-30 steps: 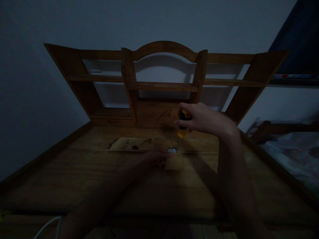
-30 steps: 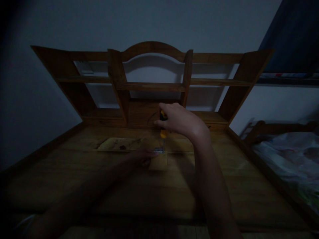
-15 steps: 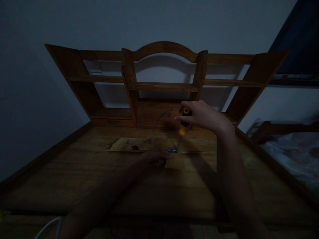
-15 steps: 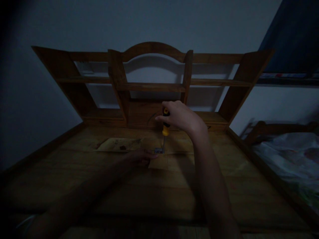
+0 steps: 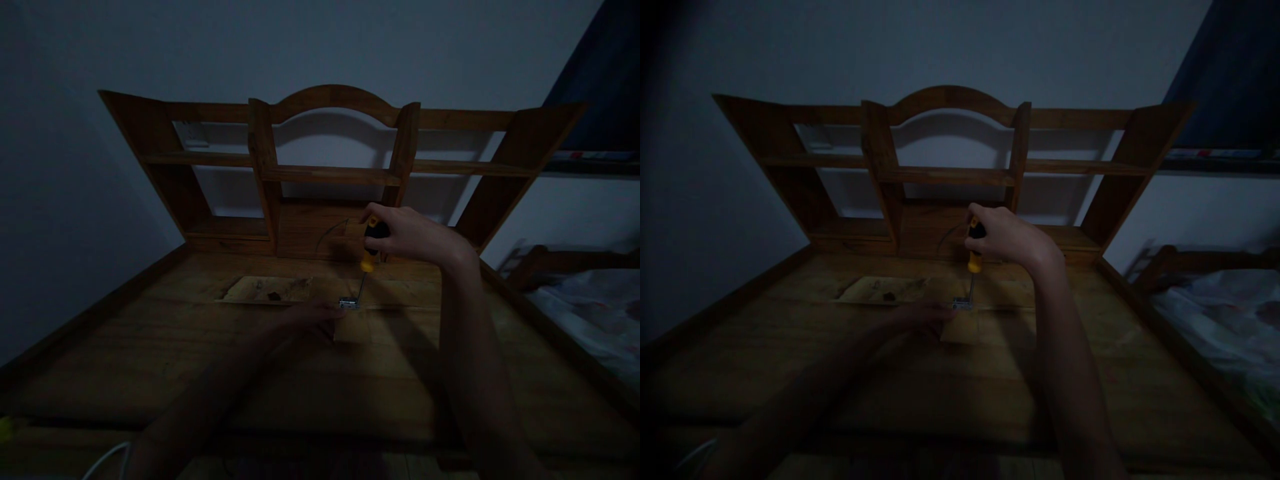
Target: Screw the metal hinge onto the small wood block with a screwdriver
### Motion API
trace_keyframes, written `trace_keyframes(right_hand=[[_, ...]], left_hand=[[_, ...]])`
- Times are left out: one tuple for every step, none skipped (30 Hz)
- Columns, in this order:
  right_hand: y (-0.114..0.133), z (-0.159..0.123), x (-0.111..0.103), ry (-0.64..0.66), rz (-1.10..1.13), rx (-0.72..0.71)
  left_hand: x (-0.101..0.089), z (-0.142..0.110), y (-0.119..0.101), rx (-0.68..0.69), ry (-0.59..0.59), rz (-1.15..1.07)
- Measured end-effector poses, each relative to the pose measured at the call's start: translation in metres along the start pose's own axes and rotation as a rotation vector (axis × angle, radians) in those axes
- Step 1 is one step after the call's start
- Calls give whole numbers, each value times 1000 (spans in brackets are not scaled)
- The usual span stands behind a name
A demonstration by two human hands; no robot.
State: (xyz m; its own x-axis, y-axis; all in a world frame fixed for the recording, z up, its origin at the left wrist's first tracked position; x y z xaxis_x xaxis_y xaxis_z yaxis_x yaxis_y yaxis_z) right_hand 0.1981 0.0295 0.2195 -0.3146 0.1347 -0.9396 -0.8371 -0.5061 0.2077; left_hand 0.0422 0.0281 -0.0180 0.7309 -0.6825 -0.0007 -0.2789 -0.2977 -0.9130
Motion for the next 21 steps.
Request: trace_keyframes(right_hand=[[-1,0,0,-9,-5,0],[-3,1,0,-18,-13,3],[-5,2,1,-27,-22,5],[-6,2,1,-36,-29,2],[-6,3,1,-41,-28,-10],[-6,4,0,-43,-18,-31],[-5,4,0,-41,0,-59],[-3,4,0,-35,23,-89],[-1,4,-1,-28,47,-116],[1,4,-2,-19,68,-136],[3,4,-2,-13,84,-148],[5,3,-3,-8,93,-154],[7,3,-4,0,99,-155],[8,2,-5,10,103,-147],[8,2,-5,22,106,-130],[8,1,-5,34,108,-107],[8,1,-6,45,110,-86],[8,0,-6,51,111,-70],[8,0,-7,47,108,-61],[8,0,-7,36,99,-59],[9,0,-8,21,83,-58]], left_hand=[[0,-2,-1,-9,12,-2],[0,-3,-2,-13,25,-12],[0,-4,-2,-17,42,-31],[0,-4,-1,-16,63,-59],[0,-3,-1,-11,90,-94],[0,-2,0,0,119,-135],[1,-1,1,13,149,-174],[2,0,1,26,173,-209],[3,1,1,32,187,-236],[5,2,1,34,195,-256],[6,1,0,32,202,-269],[8,1,0,28,204,-279],[9,1,-1,24,198,-285],[10,0,-1,18,191,-290],[10,0,-1,12,184,-292],[10,1,0,8,175,-292],[10,1,1,6,169,-288],[9,3,2,7,170,-283],[9,4,3,10,176,-278],[9,5,4,13,185,-275],[9,6,4,14,191,-275]])
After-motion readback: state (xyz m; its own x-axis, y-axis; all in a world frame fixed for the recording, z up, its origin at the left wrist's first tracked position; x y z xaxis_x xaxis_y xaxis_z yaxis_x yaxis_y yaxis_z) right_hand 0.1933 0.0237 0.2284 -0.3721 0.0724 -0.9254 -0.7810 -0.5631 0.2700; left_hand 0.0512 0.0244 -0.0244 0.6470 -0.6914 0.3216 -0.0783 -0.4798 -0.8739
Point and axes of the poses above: each hand's wrist, its own z-axis towards the middle knuckle, its own x-axis out of the palm, y = z × x, the point moved 6 cm from there along z, towards the middle knuckle, and after that the axes turned 3 degrees about x, right-handed, at the moved point
